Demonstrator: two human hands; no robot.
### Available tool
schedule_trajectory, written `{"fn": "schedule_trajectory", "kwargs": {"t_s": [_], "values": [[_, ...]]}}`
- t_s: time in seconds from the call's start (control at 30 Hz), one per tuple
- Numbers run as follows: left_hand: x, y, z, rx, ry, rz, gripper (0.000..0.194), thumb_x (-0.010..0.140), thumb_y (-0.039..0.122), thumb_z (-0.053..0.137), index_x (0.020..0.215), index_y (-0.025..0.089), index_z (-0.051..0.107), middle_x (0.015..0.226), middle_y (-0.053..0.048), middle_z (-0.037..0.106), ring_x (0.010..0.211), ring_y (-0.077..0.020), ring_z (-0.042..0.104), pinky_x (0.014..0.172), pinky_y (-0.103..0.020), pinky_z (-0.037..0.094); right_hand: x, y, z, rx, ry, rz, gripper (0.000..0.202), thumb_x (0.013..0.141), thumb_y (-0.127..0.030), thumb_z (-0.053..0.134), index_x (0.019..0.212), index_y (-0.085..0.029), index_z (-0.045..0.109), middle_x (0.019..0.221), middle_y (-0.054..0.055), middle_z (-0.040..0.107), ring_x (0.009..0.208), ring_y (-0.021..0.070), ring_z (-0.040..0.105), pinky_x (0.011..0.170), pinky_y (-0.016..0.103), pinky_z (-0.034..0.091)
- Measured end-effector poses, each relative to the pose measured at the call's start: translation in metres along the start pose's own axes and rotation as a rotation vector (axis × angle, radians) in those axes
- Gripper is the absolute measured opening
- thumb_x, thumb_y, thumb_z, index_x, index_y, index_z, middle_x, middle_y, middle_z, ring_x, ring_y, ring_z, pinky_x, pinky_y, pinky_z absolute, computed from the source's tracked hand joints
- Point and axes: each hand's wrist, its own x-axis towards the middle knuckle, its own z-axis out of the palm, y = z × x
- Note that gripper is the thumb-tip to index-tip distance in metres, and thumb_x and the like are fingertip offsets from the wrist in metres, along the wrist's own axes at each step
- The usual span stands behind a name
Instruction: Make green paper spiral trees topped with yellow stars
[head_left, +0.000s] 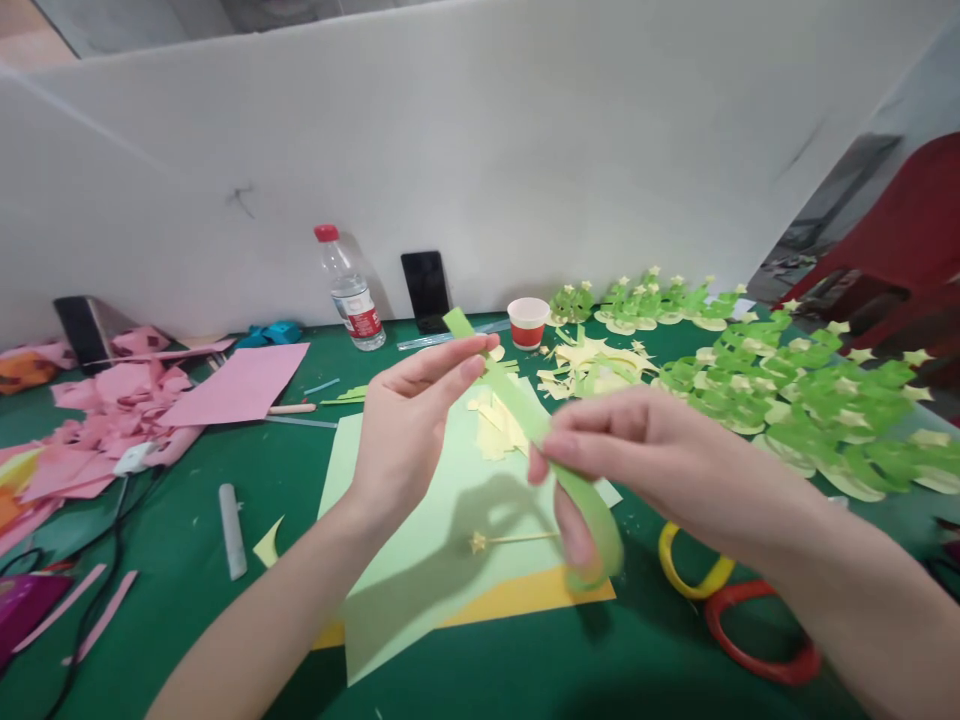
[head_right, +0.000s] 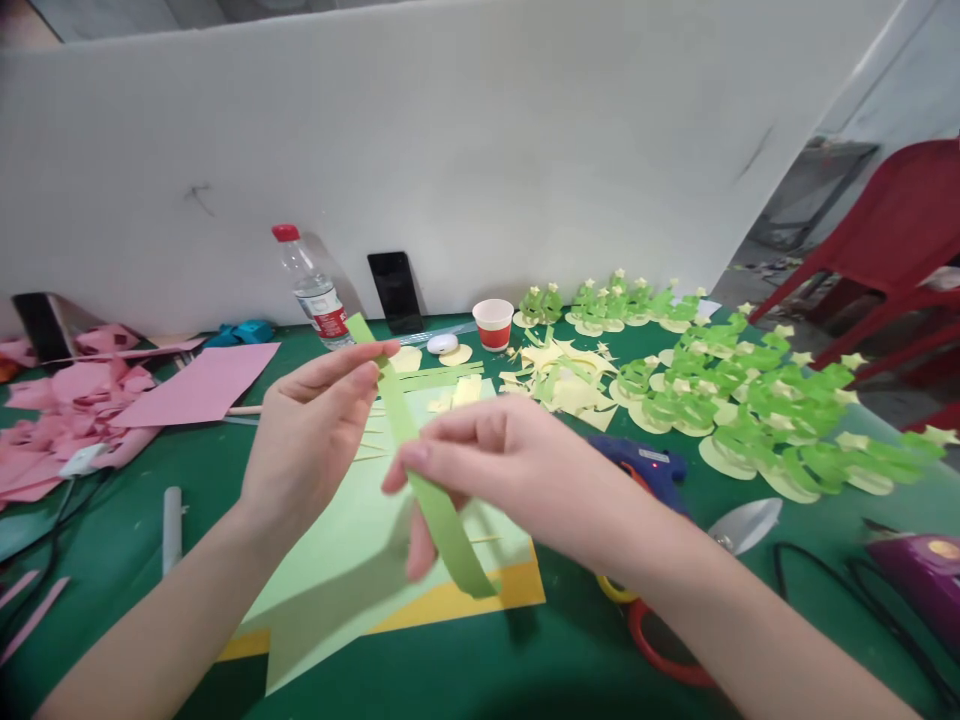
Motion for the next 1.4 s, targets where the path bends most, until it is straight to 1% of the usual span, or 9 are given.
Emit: {"fn": "schedule_trajectory", "kwargs": {"t_s": [0.13, 0.3, 0.47, 0.53, 0.67, 0.73, 0.9, 1.07, 1.4], "values": [[0.005, -0.012, -0.012, -0.073, 0.125, -0.022, 0.013, 0.068, 0.017, 0.063, 0.078, 0.023, 0.069, 0.089, 0.002, 0.071, 0.095, -0.0170, 0.062, 0.092, -0.036, 0.047, -0.042, 0.026, 0.003, -0.319, -0.120, 0.177, 0.029, 0.080, -0.037, 0.050, 0.059, -0.023, 0.063, 0.053, 0.000, 0.061, 0.053, 0.0116, 0.056, 0.045, 0.019, 0.039], [0.006, -0.038, -0.016, -0.067, 0.174, -0.131, 0.015, 0.065, 0.019, 0.066, 0.081, 0.019, 0.067, 0.089, -0.001, 0.071, 0.095, -0.0186, 0.063, 0.090, -0.034, 0.047, -0.066, 0.064, -0.007, -0.715, -0.191, 0.175, 0.015, 0.066, -0.018, 0.060, 0.057, -0.030, 0.063, 0.058, -0.003, 0.064, 0.052, 0.0120, 0.058, 0.044, 0.019, 0.039], [-0.020, -0.048, 0.004, -0.042, -0.108, -0.328, 0.057, 0.067, 0.019, 0.067, 0.121, 0.023, 0.049, 0.079, -0.001, 0.073, 0.082, -0.0190, 0.067, 0.076, -0.031, 0.053, -0.025, 0.059, -0.017, -0.710, 0.287, 0.071, 0.024, 0.079, -0.036, 0.045, 0.084, -0.023, 0.065, 0.082, 0.004, 0.069, 0.062, 0.0155, 0.060, 0.049, 0.024, 0.043], [-0.032, -0.044, 0.011, -0.069, -0.178, -0.391, 0.067, 0.066, 0.018, 0.068, 0.127, 0.025, 0.042, 0.075, 0.001, 0.073, 0.076, -0.0184, 0.068, 0.071, -0.029, 0.053, -0.012, 0.055, -0.015, -0.662, 0.367, 0.044, 0.029, 0.079, -0.040, 0.045, 0.091, -0.021, 0.064, 0.088, 0.006, 0.067, 0.065, 0.0157, 0.059, 0.051, 0.024, 0.044], [-0.045, -0.034, 0.016, -0.017, -0.232, -0.374, 0.016, 0.067, 0.015, 0.067, 0.082, 0.022, 0.068, 0.071, 0.000, 0.071, 0.068, -0.0168, 0.066, 0.064, -0.026, 0.053, -0.006, 0.056, -0.006, -0.575, 0.218, 0.077, 0.027, 0.079, -0.039, 0.048, 0.085, -0.020, 0.065, 0.073, 0.002, 0.065, 0.057, 0.0121, 0.051, 0.048, 0.021, 0.038], [-0.046, -0.032, 0.015, 0.014, -0.264, -0.293, 0.010, 0.069, 0.012, 0.064, 0.067, 0.021, 0.069, 0.073, 0.000, 0.071, 0.071, -0.0156, 0.064, 0.068, -0.026, 0.052, -0.007, 0.058, -0.003, -0.519, 0.210, 0.072, 0.025, 0.080, -0.036, 0.047, 0.080, -0.019, 0.065, 0.070, 0.001, 0.064, 0.057, 0.0110, 0.049, 0.050, 0.020, 0.037], [-0.043, -0.027, 0.013, 0.114, -0.332, -0.157, 0.013, 0.072, 0.012, 0.063, 0.069, 0.021, 0.071, 0.076, -0.001, 0.067, 0.077, -0.0157, 0.059, 0.073, -0.027, 0.047, -0.011, 0.059, -0.004, -0.442, 0.197, 0.066, 0.031, 0.085, -0.033, 0.041, 0.066, -0.018, 0.060, 0.064, 0.000, 0.063, 0.059, 0.0108, 0.054, 0.055, 0.021, 0.040], [-0.038, -0.020, 0.006, 0.133, -0.480, -0.130, 0.025, 0.086, 0.025, 0.047, 0.081, 0.024, 0.071, 0.079, -0.002, 0.067, 0.079, -0.0159, 0.057, 0.075, -0.028, 0.045, -0.016, 0.054, -0.006, -0.696, 0.269, -0.079, 0.025, 0.081, -0.018, 0.041, 0.063, -0.017, 0.057, 0.057, -0.001, 0.060, 0.053, 0.0095, 0.052, 0.052, 0.021, 0.038], [-0.031, -0.012, -0.001, 0.147, -0.574, -0.187, 0.017, 0.079, 0.020, 0.060, 0.082, 0.030, 0.073, 0.081, 0.004, 0.069, 0.077, -0.0111, 0.057, 0.071, -0.019, 0.046, -0.021, 0.047, -0.009, -0.906, 0.292, -0.189, 0.021, 0.076, -0.014, 0.042, 0.060, -0.017, 0.055, 0.055, 0.000, 0.057, 0.051, 0.0101, 0.050, 0.049, 0.022, 0.037]]}}
